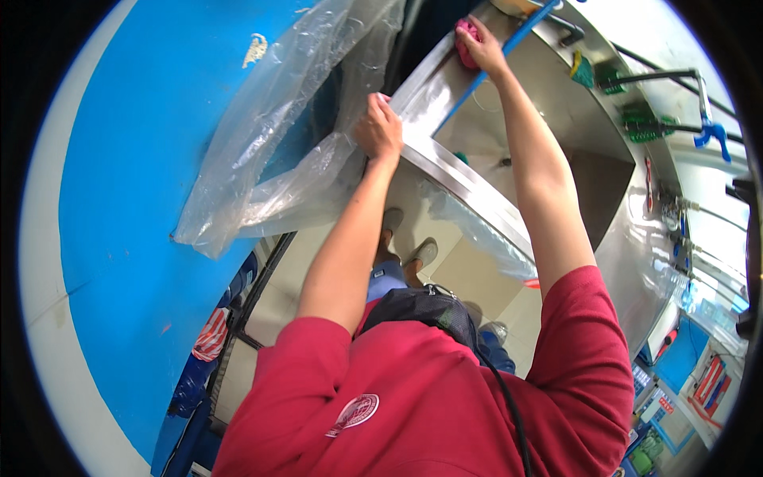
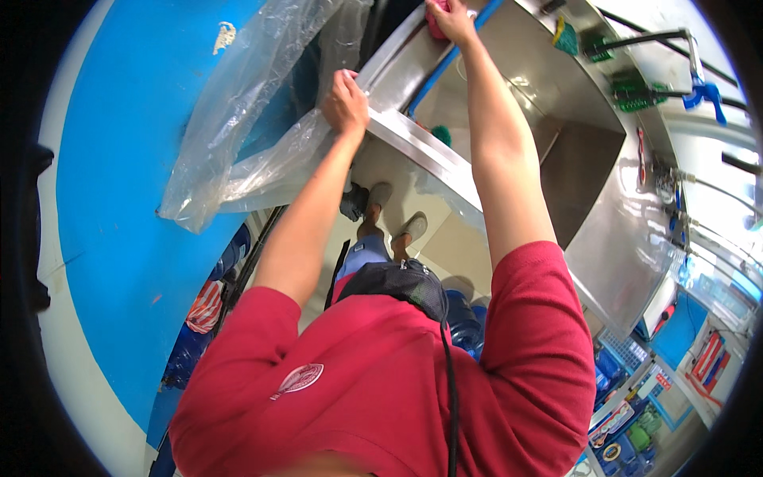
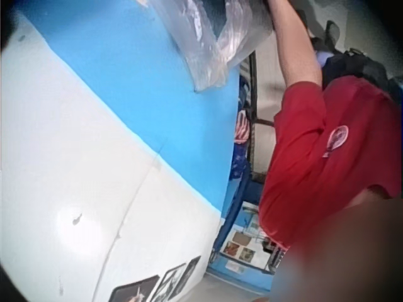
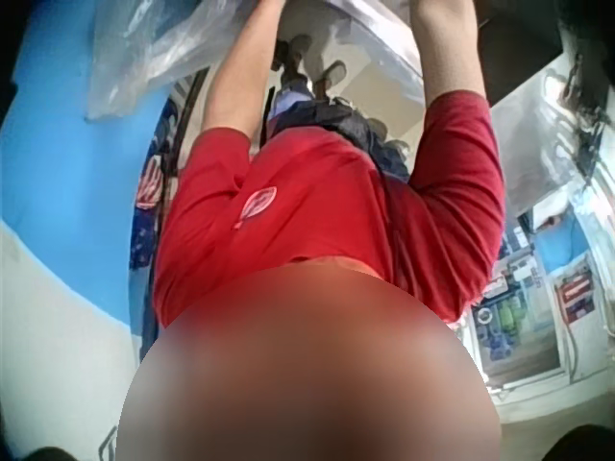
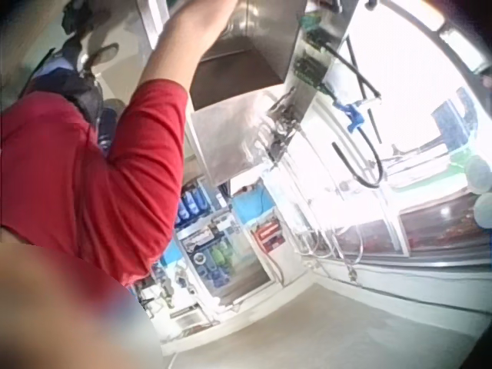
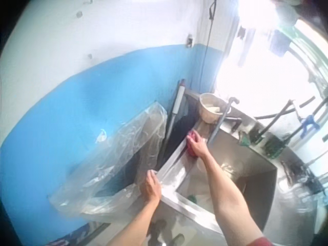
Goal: The person mops the floor around stacked water jugs and a glass display case, then rinses the mop head in a stainless steel sink. They wring out a pink cloth and wipe the sink countertop and faucet area, moving a mug and toothbrush aside to clean underneath.
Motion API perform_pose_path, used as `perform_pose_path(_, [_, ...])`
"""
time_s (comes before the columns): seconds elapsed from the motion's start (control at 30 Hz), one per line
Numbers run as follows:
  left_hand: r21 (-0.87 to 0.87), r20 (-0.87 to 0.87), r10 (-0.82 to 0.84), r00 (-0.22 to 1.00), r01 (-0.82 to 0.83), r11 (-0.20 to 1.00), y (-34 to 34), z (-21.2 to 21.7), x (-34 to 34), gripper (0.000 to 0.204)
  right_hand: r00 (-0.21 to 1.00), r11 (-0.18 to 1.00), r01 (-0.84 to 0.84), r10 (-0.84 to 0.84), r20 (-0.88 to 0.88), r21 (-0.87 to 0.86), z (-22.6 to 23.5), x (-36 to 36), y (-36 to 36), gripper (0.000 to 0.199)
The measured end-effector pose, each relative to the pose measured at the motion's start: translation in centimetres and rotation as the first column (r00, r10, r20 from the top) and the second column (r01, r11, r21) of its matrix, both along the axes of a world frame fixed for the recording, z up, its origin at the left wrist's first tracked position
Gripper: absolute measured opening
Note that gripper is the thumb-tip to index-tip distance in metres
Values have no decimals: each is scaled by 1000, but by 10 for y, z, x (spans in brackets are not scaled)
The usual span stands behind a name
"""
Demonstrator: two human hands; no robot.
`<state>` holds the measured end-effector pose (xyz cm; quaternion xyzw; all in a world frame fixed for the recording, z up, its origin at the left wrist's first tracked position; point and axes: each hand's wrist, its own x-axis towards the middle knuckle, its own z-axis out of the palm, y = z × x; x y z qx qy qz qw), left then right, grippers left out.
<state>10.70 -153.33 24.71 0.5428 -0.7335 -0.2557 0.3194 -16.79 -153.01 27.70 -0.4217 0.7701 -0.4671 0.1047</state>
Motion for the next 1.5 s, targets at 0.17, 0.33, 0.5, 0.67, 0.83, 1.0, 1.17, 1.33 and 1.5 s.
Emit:
perform_pose_path(0.17, [15,-147,-54,988,56,998,2,2,2,21,893,978,2,93,-441,209,-24,53,14,56])
perform_pose_path(0.33, [-12,-308,-128,943,131,991,2,0,3,29,902,940,-282,328,-279,192,-3,178,79,58])
perform_pose_path(0.5, [-120,-183,-180,967,160,980,0,-1,6,30,947,962,-84,158,-278,261,11,211,166,60])
perform_pose_path(0.67, [-145,-81,-167,983,154,977,2,-6,5,24,911,880,401,-354,-211,254,12,194,321,51])
perform_pose_path(0.83, [17,-19,-120,993,120,993,-2,4,-2,26,671,631,740,-710,-212,233,7,178,373,50])
perform_pose_path(1.0, [230,20,-83,996,76,970,-6,16,-4,22,737,738,675,-675,35,6,32,142,270,48])
perform_pose_path(1.17, [4,-66,-116,991,116,993,-2,10,-1,11,831,964,233,-265,-490,-126,63,57,112,49])
perform_pose_path(1.33, [-5,-102,-80,992,80,997,-6,6,-3,10,697,992,-6,96,-711,128,48,-41,6,49])
perform_pose_path(1.5, [59,-110,-57,992,64,996,-5,9,-3,11,880,972,163,-66,-470,170,11,-67,-18,45])
